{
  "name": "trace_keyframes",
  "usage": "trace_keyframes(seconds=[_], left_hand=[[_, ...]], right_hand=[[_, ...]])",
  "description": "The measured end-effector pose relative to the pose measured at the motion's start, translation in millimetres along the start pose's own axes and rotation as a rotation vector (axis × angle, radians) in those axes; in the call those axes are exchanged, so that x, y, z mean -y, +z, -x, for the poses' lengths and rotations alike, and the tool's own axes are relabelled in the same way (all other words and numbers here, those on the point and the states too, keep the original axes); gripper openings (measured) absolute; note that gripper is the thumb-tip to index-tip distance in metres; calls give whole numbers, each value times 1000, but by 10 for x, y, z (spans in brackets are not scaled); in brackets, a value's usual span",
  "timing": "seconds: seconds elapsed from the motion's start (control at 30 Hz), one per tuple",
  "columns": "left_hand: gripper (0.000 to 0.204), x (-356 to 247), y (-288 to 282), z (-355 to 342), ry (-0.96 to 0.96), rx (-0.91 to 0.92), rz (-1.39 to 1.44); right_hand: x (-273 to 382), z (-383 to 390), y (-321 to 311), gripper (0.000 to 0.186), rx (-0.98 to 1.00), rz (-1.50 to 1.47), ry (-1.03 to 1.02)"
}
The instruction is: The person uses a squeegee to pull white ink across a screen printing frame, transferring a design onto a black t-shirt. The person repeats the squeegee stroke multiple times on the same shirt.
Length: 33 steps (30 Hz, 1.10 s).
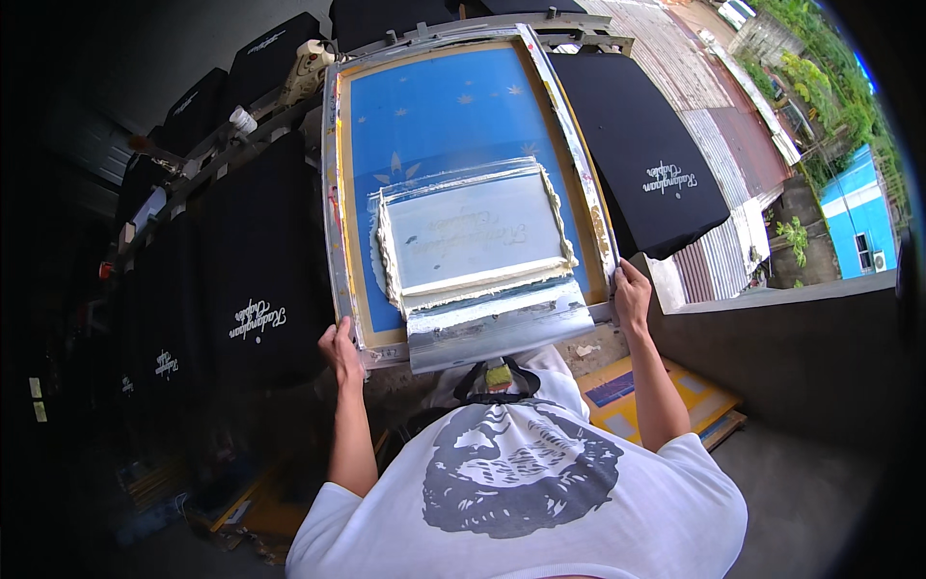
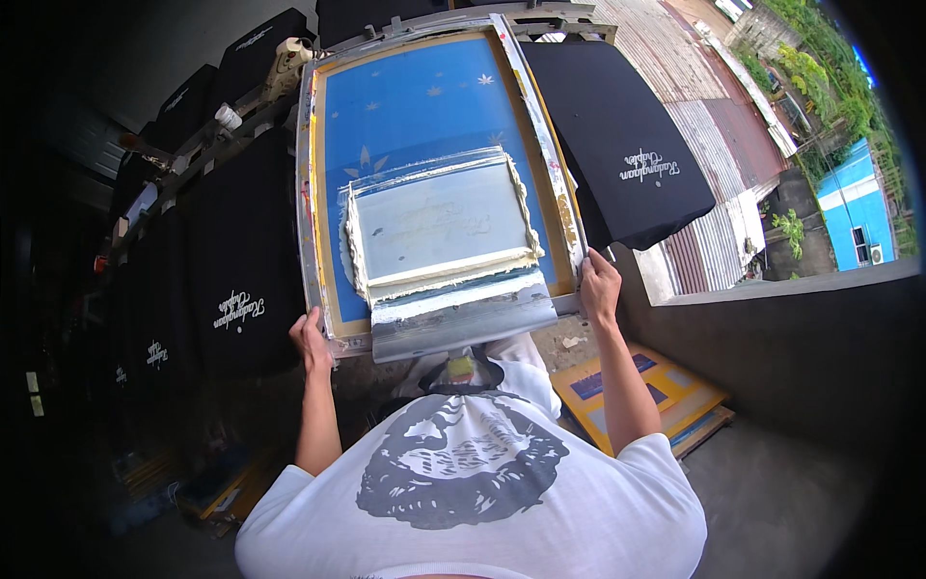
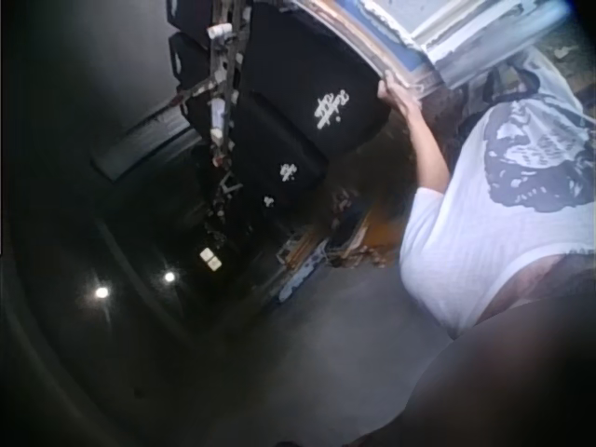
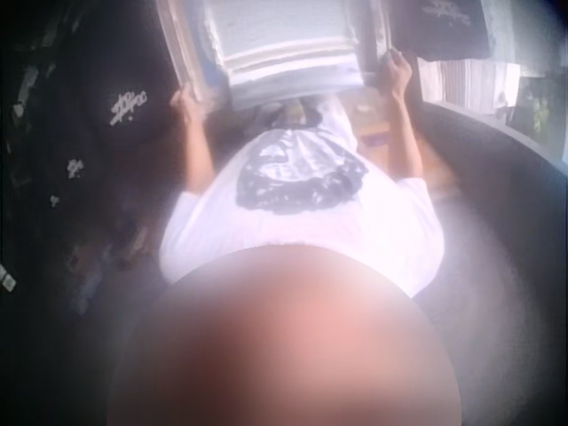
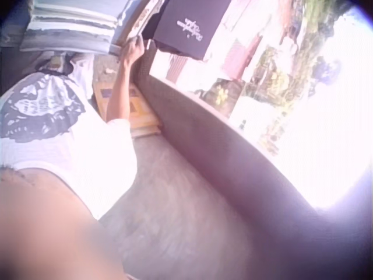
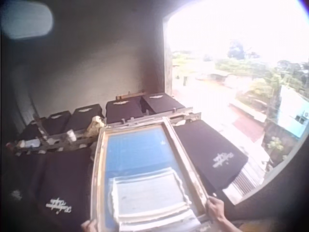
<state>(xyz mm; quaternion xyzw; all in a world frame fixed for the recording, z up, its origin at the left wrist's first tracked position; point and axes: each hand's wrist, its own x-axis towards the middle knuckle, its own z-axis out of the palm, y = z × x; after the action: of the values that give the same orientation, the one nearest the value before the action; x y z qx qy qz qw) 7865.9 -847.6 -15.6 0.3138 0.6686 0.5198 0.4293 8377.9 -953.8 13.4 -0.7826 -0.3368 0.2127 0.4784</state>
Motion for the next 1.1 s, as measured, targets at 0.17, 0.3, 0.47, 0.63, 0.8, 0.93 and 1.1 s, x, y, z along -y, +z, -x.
trace_keyframes(seconds=[0.17,0.3,0.47,0.63,0.8,0.93,1.1], left_hand=[[32,837,1887,346,4,47,0],[30,1365,3768,743,-6,42,65],[33,2085,5421,903,4,45,29],[33,2190,5993,791,32,68,25],[33,2087,5809,530,14,53,16],[32,2038,5615,588,0,64,2],[34,1498,5499,359,-10,57,-37]], right_hand=[[-1272,-1454,-745,31,-8,-31,14],[-2446,-2825,-1378,31,-17,-30,-5],[-3522,-4266,-1854,31,-35,-62,-17],[-3789,-4822,-1905,32,-37,-28,11],[-3522,-4637,-1692,33,-11,-12,60],[-3455,-4570,-1759,36,-24,57,107],[-3014,-4717,-1667,34,-71,35,83]])
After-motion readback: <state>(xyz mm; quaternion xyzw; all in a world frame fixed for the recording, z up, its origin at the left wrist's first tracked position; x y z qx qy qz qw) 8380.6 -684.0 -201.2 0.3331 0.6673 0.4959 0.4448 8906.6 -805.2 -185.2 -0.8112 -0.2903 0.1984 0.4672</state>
